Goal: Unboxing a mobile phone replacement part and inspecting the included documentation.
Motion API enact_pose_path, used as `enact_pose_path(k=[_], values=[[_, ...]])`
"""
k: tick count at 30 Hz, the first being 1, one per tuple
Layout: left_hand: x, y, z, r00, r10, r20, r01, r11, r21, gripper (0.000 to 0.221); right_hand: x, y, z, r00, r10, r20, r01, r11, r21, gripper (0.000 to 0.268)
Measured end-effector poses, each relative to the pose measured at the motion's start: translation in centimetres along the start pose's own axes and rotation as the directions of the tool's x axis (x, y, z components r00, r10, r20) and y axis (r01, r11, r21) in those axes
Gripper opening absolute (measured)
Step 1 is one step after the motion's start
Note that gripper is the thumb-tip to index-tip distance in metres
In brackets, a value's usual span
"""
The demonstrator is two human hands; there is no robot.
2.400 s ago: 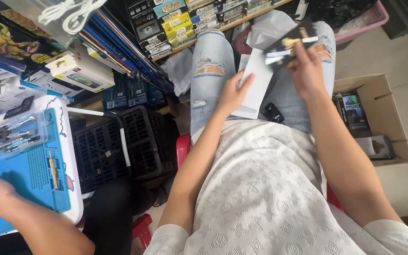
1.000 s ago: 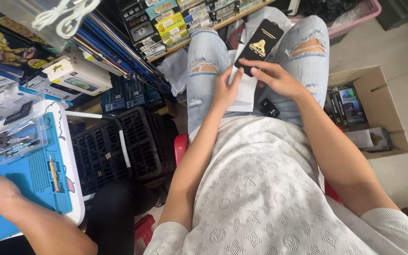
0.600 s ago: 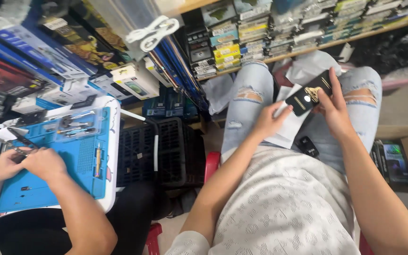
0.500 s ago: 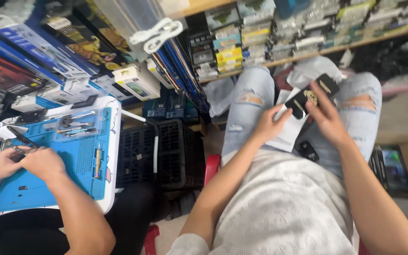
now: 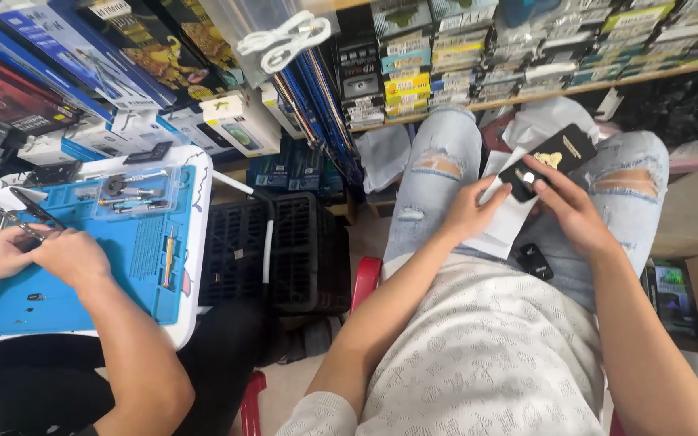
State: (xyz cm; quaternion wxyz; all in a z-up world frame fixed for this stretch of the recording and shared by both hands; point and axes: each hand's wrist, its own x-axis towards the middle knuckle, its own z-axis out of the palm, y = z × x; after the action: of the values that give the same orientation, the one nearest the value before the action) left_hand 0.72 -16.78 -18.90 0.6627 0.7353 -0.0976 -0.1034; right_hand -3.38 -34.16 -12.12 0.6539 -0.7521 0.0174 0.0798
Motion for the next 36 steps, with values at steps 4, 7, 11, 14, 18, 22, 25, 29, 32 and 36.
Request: enact_pose_path(k=[4, 7, 11, 14, 18, 22, 25, 29, 32, 36], values=[[0.2, -1.1, 0.2, 0.998, -0.062, -0.012, 0.063, 0.997, 0.043, 0.080, 2.0, 4.4, -1.8, 0.987, -0.087, -0.138, 0.116, 0.968, 0.224, 0.057], [0.3, -0.6, -0.1, 0.999, -0.040, 0.015, 0.039, 0.997, 0.073, 0.081, 2.4, 4.3, -2.1, 0.976, -0.048, -0.214, 0.107, 0.956, 0.273, 0.069], [-0.4, -0.3, 0.0, 0.996, -0.094, -0.006, 0.094, 0.993, 0.071, 0.087, 1.0, 2.7, -0.4, 0.985, -0.101, -0.143, 0.099, 0.995, -0.020, 0.066], [0.2, -0.5, 0.0, 0.992, -0.101, -0.069, 0.101, 0.995, -0.006, 0.084, -0.2, -1.0, 1.2, 0.999, -0.030, 0.017, 0.033, 0.975, -0.219, 0.063], [-0.3, 0.1, 0.1, 0.996, -0.067, -0.052, 0.066, 0.997, -0.029, 0.081, -0.6, -1.0, 1.1, 0.980, 0.140, 0.144, -0.097, 0.958, -0.271, 0.060], [0.0, 0.0, -0.1, 0.995, -0.070, -0.066, 0.070, 0.998, -0.001, 0.080, -0.3, -0.6, 0.5, 0.980, 0.134, 0.147, -0.100, 0.970, -0.220, 0.054], [0.0, 0.0, 0.2, 0.993, -0.096, -0.063, 0.093, 0.994, -0.049, 0.085, 0.3, 1.8, -0.9, 0.994, 0.047, 0.099, -0.034, 0.991, -0.133, 0.050], [-0.1, -0.1, -0.1, 0.996, -0.069, -0.056, 0.066, 0.997, -0.041, 0.079, 1.8, 5.0, -2.4, 0.995, -0.099, 0.025, 0.096, 0.989, 0.110, 0.056], [0.0, -0.2, 0.1, 0.996, -0.085, -0.026, 0.084, 0.996, -0.033, 0.081, 2.2, 5.8, -3.1, 0.986, -0.139, -0.088, 0.155, 0.966, 0.206, 0.063], [0.0, -0.1, 0.1, 0.996, -0.086, -0.006, 0.086, 0.996, -0.019, 0.084, 1.5, 4.2, -2.6, 0.975, -0.066, -0.211, 0.118, 0.962, 0.246, 0.064]])
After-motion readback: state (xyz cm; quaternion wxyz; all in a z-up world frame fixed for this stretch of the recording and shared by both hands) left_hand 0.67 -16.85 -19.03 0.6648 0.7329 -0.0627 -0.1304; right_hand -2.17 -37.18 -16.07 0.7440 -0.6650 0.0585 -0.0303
